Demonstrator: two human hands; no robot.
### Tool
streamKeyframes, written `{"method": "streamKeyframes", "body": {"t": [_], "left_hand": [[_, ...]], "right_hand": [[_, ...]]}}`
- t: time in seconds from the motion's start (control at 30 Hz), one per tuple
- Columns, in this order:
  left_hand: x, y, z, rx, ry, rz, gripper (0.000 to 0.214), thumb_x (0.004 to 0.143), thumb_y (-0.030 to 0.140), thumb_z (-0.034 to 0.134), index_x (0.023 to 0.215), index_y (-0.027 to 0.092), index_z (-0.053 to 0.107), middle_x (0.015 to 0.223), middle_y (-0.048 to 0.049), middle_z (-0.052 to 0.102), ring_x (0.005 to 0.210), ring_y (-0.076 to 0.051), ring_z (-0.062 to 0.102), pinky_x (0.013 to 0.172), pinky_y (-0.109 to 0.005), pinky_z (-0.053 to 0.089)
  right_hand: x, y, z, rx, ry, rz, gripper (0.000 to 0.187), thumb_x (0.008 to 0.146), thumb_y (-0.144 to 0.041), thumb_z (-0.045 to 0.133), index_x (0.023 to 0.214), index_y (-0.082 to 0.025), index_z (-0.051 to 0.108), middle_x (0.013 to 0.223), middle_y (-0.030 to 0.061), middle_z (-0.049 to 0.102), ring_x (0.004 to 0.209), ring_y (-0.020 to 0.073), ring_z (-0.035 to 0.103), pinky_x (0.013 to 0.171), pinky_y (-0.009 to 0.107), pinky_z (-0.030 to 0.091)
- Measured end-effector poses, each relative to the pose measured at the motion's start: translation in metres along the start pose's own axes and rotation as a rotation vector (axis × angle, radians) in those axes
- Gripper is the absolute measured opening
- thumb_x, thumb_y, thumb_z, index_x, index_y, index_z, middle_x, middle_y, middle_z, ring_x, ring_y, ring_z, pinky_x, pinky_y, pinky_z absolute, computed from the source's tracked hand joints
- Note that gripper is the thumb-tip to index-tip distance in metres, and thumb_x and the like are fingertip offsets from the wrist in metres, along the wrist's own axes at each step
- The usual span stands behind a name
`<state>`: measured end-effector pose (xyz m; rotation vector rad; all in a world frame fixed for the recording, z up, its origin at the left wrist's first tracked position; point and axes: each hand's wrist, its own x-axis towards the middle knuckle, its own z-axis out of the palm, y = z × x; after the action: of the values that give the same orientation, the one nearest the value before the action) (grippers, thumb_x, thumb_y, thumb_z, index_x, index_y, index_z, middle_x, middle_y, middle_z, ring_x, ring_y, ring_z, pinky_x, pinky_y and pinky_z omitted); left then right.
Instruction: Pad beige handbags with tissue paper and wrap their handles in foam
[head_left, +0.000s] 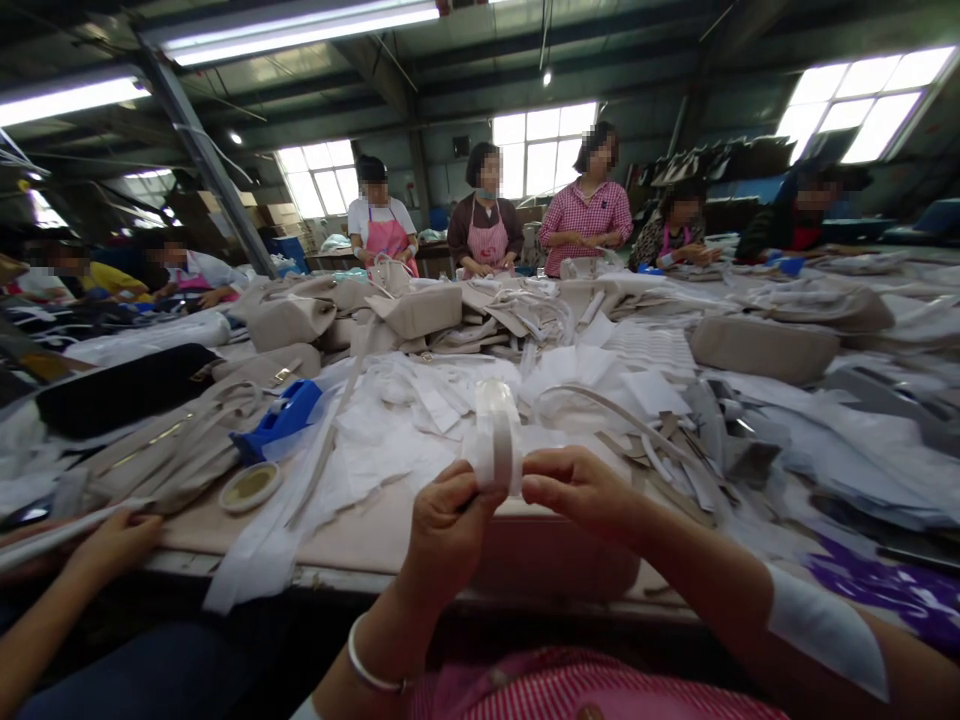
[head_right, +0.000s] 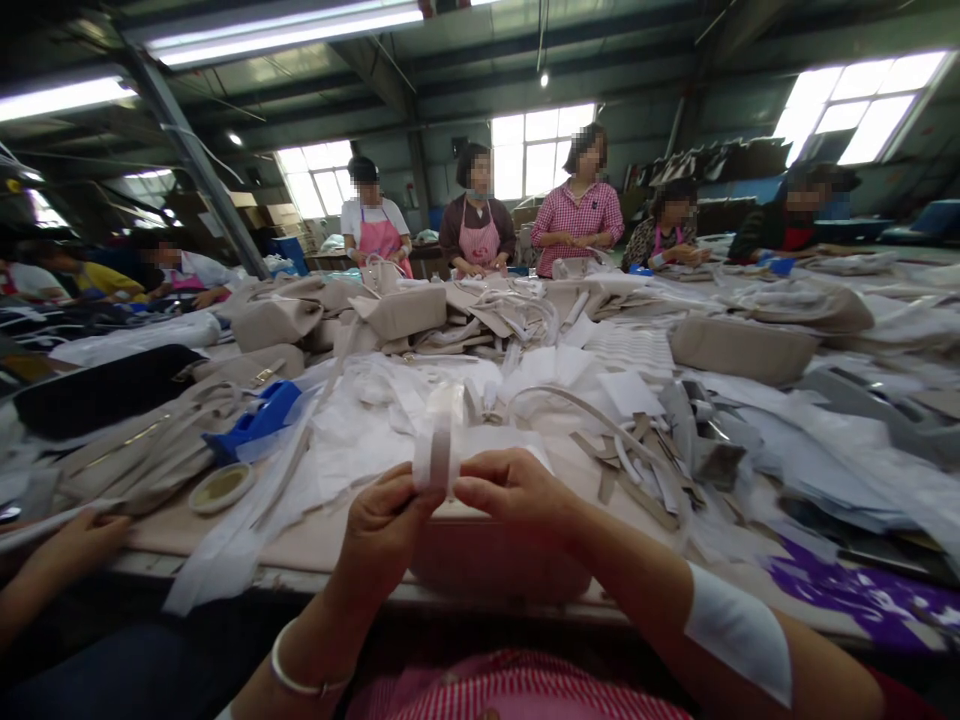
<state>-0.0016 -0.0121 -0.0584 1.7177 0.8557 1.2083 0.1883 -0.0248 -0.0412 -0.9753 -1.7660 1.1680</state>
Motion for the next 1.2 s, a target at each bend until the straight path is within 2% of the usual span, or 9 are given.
{"method": "streamKeyframes", "body": {"t": [0.1,0.2,0.4,0.6,0.7,0.83,1.0,1.1,1.2], "left_hand": [[-0.001,0.004,-0.006,0.118,-0.156,0.145,0.016,0.088,0.019,0.061,0.082,0.02,0.076,0.078,-0.0045,0.061,0.073,-0.015,0.058,0.066,-0.025,0.046],[0.0,0.006,-0.009,0.212,-0.151,0.194,0.019,0.087,0.022,0.062,0.073,0.018,0.074,0.071,-0.0036,0.057,0.065,-0.014,0.053,0.061,-0.025,0.042],[0.012,0.008,-0.011,-0.103,-0.144,-0.257,0.027,0.08,0.042,0.069,0.088,0.017,0.074,0.079,-0.0042,0.068,0.077,-0.019,0.059,0.07,-0.027,0.046],[0.017,0.001,0.005,-0.002,0.118,-0.244,0.026,0.078,0.034,0.071,0.061,0.016,0.061,0.062,0.0039,0.051,0.065,-0.012,0.047,0.061,-0.022,0.039],[0.017,-0.001,0.001,0.038,0.089,-0.164,0.023,0.081,0.031,0.069,0.063,0.016,0.064,0.067,0.0026,0.051,0.069,-0.012,0.049,0.064,-0.023,0.04],[0.019,-0.003,-0.008,0.081,-0.058,-0.057,0.017,0.083,0.027,0.067,0.07,0.017,0.07,0.077,-0.0017,0.06,0.075,-0.015,0.054,0.068,-0.025,0.043],[0.022,-0.005,-0.011,0.157,-0.178,0.053,0.012,0.083,0.025,0.066,0.078,0.017,0.073,0.084,-0.0051,0.064,0.081,-0.017,0.057,0.074,-0.027,0.044],[0.031,-0.004,-0.017,0.073,-0.212,-0.181,0.026,0.08,0.04,0.071,0.072,0.015,0.07,0.064,-0.0003,0.055,0.06,-0.012,0.048,0.056,-0.024,0.038],[0.046,-0.006,-0.018,-0.23,-0.243,-0.53,0.045,0.073,0.059,0.072,0.066,0.015,0.061,0.048,0.0076,0.036,0.043,-0.005,0.027,0.042,-0.022,0.018]], "right_hand": [[0.003,0.0,0.002,0.517,-0.004,0.309,0.042,0.078,-0.053,0.07,0.07,-0.014,0.058,0.052,-0.0068,0.039,0.044,0.0048,0.023,0.043,0.021,0.016],[0.007,-0.001,0.01,0.682,0.087,0.371,0.037,0.068,-0.045,0.081,0.069,-0.015,0.06,0.051,-0.0075,0.041,0.043,0.0042,0.024,0.042,0.02,0.019],[0.013,0.002,0.019,-0.138,0.167,-0.06,0.015,0.085,-0.03,0.065,0.082,-0.017,0.072,0.076,0.0036,0.068,0.069,0.0158,0.057,0.069,0.029,0.045],[0.018,0.008,0.019,-0.737,0.145,-0.156,0.016,0.086,-0.014,0.051,0.083,-0.012,0.067,0.084,0.0116,0.066,0.073,0.0188,0.057,0.07,0.032,0.044],[0.019,0.002,0.005,-0.499,0.0,-0.106,0.02,0.088,-0.027,0.057,0.074,-0.014,0.062,0.072,0.004,0.059,0.066,0.0142,0.051,0.062,0.027,0.039],[0.021,0.001,-0.012,0.261,-0.037,0.276,0.046,0.088,-0.057,0.056,0.066,-0.017,0.052,0.053,-0.0068,0.036,0.045,0.006,0.024,0.043,0.023,0.018],[0.029,0.009,-0.004,0.714,0.049,0.433,0.037,0.068,-0.04,0.08,0.07,-0.017,0.052,0.052,-0.0094,0.036,0.044,0.0043,0.022,0.043,0.022,0.012],[0.033,0.007,0.003,0.492,0.138,0.374,0.031,0.072,-0.042,0.075,0.068,-0.016,0.057,0.05,-0.0077,0.039,0.044,0.0055,0.025,0.043,0.023,0.016],[0.038,0.008,0.009,-0.091,0.203,0.155,0.028,0.082,-0.035,0.065,0.062,-0.016,0.06,0.052,-0.0035,0.045,0.05,0.0089,0.036,0.049,0.025,0.027]]}}
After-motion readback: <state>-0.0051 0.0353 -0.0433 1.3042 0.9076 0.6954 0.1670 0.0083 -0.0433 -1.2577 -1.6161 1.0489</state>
